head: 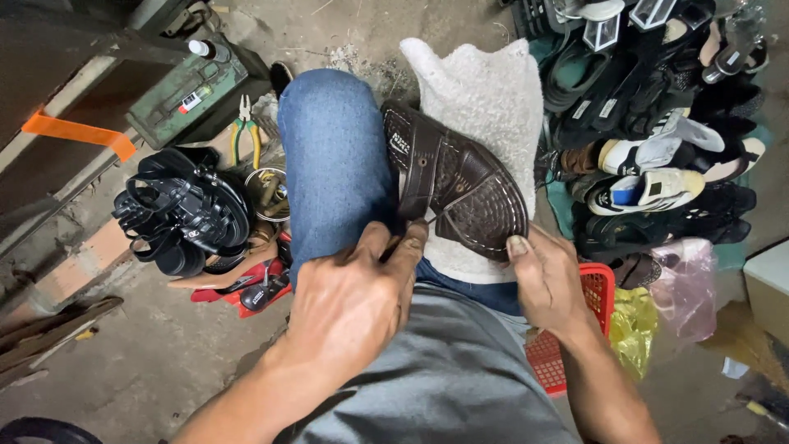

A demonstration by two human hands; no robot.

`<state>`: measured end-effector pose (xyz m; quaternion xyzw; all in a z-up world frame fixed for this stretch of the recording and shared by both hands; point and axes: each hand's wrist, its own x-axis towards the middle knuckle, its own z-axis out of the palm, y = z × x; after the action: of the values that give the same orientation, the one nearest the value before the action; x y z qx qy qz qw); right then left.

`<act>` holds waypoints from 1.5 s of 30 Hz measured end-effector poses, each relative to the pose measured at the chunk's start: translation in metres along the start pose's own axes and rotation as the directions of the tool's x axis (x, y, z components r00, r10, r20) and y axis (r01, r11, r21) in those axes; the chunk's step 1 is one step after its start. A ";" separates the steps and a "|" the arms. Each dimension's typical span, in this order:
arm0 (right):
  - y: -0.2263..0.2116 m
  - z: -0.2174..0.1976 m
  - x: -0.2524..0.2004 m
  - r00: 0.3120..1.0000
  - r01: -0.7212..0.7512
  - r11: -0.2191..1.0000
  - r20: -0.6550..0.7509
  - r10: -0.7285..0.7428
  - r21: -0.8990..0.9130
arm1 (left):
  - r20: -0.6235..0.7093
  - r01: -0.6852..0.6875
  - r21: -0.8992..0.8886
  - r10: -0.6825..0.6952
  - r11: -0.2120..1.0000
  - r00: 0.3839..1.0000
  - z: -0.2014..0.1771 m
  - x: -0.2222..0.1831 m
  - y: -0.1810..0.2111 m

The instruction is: Hand-stitching the sole of a brown leather sandal to repair it.

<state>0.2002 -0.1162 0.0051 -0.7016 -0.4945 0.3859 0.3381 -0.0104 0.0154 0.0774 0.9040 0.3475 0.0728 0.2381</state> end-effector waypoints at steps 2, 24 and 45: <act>0.004 -0.001 -0.001 1.000 -0.008 1.000 -0.004 0.008 -0.003 | 0.024 -0.007 -0.016 0.007 1.000 1.000 0.006 0.000 -0.004; 0.000 -0.006 0.004 0.998 0.060 0.996 -0.009 -0.061 -0.060 | 0.092 0.018 -0.166 -0.003 0.986 0.996 0.015 0.018 -0.009; -0.041 0.008 0.028 0.991 0.115 0.893 0.114 -0.072 -0.435 | 0.218 -0.282 -0.070 0.290 0.957 0.932 0.024 0.027 -0.052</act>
<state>0.1811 -0.0774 0.0302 -0.7161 -0.6176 0.2803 0.1649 -0.0138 0.0582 0.0308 0.9428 0.1814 0.0100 0.2796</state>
